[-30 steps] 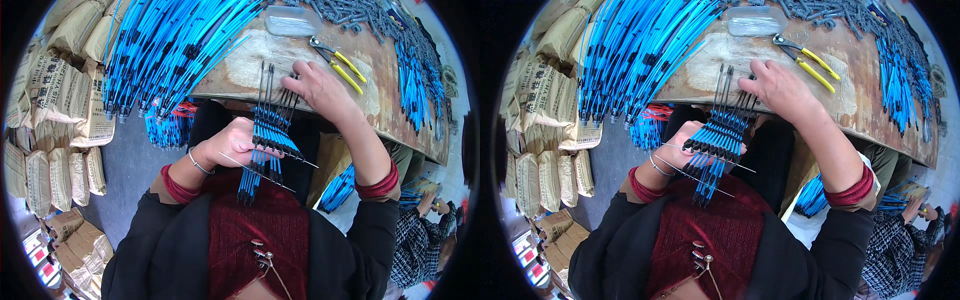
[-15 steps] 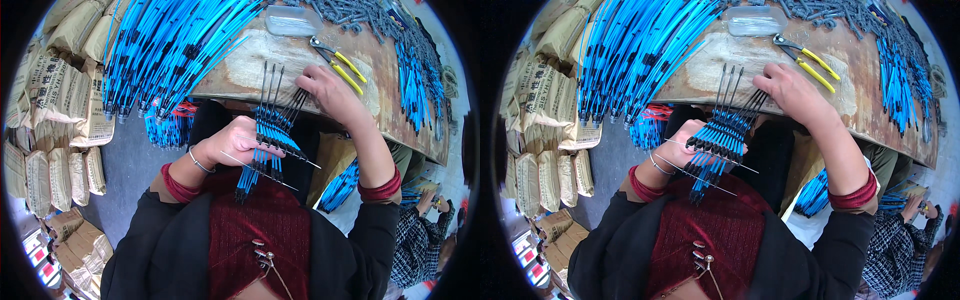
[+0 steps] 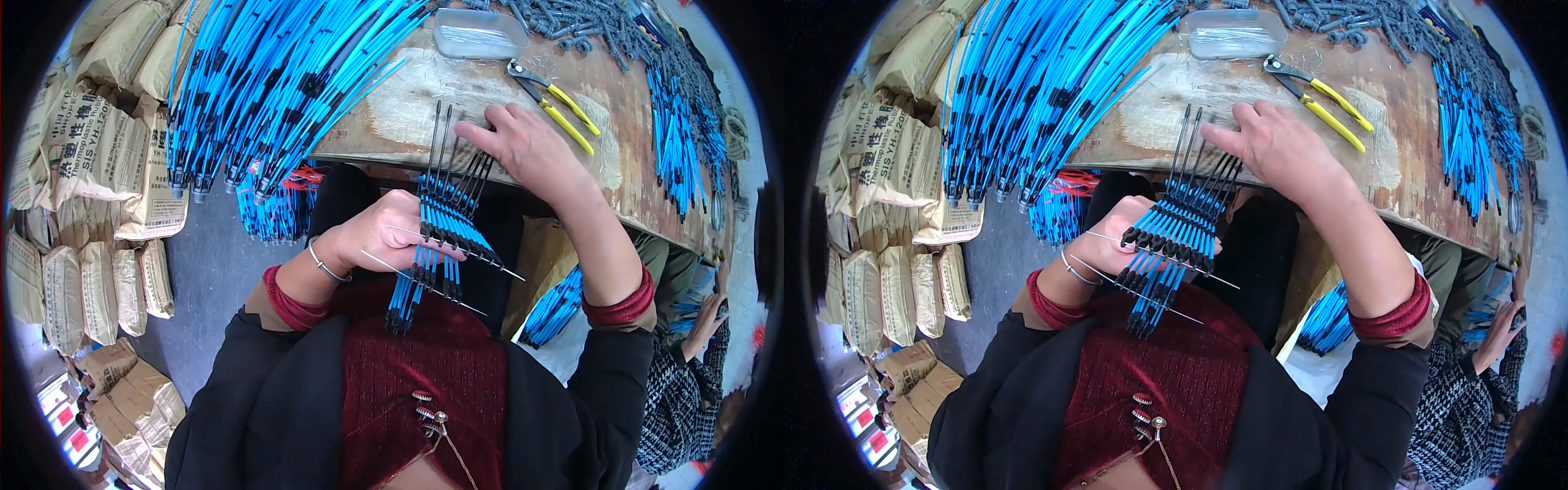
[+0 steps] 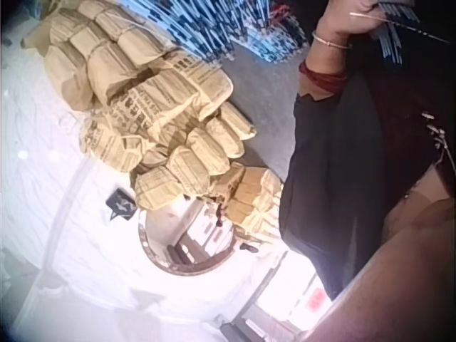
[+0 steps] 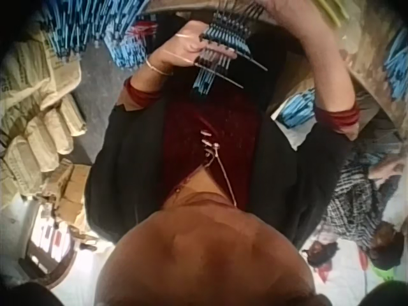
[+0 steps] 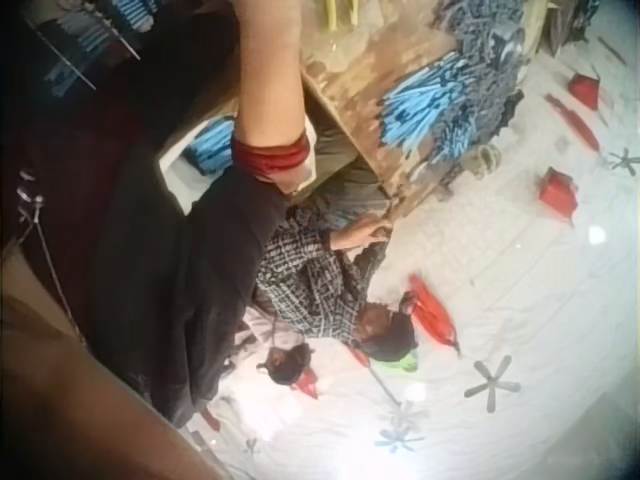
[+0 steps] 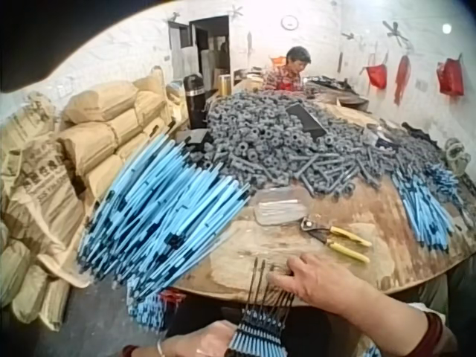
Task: The person trims plastic pieces attached to blue rods using pliers, arranges the rods, threads thin metal pins through holes in the rods by hand, and inserts the assembled rods into a grey plastic connector.
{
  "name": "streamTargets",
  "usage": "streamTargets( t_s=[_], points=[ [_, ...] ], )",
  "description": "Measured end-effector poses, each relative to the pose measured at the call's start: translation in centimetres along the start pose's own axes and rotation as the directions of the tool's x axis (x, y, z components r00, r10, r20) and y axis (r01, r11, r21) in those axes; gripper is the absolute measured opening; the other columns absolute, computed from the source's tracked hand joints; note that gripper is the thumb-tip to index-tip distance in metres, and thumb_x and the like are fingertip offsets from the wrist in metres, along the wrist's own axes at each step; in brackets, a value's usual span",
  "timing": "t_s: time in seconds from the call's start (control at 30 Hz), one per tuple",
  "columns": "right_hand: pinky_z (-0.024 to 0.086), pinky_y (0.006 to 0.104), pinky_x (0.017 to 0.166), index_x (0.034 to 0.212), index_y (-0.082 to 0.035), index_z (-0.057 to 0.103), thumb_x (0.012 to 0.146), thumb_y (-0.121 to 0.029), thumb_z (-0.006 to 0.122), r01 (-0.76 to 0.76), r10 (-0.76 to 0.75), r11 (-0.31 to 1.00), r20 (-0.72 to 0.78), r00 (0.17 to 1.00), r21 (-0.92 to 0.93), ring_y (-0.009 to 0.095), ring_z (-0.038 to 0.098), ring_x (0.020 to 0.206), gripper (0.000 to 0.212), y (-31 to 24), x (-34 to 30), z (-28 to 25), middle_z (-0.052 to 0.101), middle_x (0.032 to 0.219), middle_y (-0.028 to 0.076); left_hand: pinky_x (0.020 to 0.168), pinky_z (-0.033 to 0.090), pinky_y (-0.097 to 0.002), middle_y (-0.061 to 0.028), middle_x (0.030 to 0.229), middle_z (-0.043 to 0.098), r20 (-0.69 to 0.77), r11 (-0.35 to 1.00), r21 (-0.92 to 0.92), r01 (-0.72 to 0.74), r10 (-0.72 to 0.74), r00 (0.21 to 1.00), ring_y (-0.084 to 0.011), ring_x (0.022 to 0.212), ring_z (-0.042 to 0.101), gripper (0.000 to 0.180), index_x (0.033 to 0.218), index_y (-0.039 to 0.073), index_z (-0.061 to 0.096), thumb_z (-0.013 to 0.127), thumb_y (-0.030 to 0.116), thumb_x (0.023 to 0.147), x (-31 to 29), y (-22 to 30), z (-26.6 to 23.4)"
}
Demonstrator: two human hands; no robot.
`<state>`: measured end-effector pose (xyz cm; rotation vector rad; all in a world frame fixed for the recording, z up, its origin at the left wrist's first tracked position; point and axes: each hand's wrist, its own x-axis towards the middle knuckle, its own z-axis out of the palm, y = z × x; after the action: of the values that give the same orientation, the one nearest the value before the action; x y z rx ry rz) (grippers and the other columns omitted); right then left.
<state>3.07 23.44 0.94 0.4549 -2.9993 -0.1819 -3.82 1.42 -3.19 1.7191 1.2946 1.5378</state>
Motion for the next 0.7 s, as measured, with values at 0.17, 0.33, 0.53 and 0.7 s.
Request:
streamTargets(
  t_s=[0.17,0.33,0.53,0.7],
  points=[
    [0.045,0.0343,0.075,0.102,-0.014,0.052,0.075,-0.003,0.051,-0.045,0.043,0.998,0.043,0.998,0.052,0.026,0.053,0.085,0.029,0.12,-0.38,0.27,0.049,0.092,0.008,0.064,0.051,-0.0322,-0.0062,0.086,0.067,0.002,1.000,0.015,-0.014,0.014,1.000,-0.0241,0.075,0.064,0.016,0.088,0.008,0.069,0.069,0.009,0.072,0.08,0.03,-0.08],
    [0.045,0.0352,0.076,0.099,-0.012,0.053,0.076,-0.003,0.051,-0.087,0.081,0.983,0.044,0.996,0.163,0.027,0.053,0.089,0.025,0.48,-0.82,-0.02,0.049,0.095,0.009,0.062,0.051,-0.0313,-0.0060,0.084,0.067,-0.002,0.999,0.043,-0.031,0.031,1.000,-0.0226,0.073,0.065,0.014,0.087,0.007,0.069,0.070,0.008,0.072,0.31,0.00,0.00],
    [0.044,0.0357,0.076,0.096,-0.011,0.053,0.076,-0.004,0.051,-0.066,0.059,0.976,0.040,0.997,0.209,0.028,0.053,0.089,0.022,0.76,-0.90,-0.19,0.050,0.094,0.009,0.061,0.051,-0.0304,-0.0056,0.082,0.067,-0.003,1.000,-0.002,0.014,-0.014,1.000,-0.0216,0.071,0.064,0.014,0.087,0.006,0.068,0.070,0.008,0.073,0.33,0.08,0.13],
    [0.044,0.0361,0.076,0.096,-0.011,0.053,0.076,-0.005,0.051,-0.057,0.051,0.978,0.036,0.998,0.198,0.028,0.053,0.089,0.021,0.83,-0.89,-0.27,0.050,0.093,0.009,0.061,0.051,-0.0302,-0.0059,0.081,0.067,-0.004,1.000,0.029,-0.012,0.012,1.000,-0.0212,0.070,0.064,0.014,0.086,0.006,0.069,0.069,0.007,0.073,0.50,0.16,0.05]
  ],
)
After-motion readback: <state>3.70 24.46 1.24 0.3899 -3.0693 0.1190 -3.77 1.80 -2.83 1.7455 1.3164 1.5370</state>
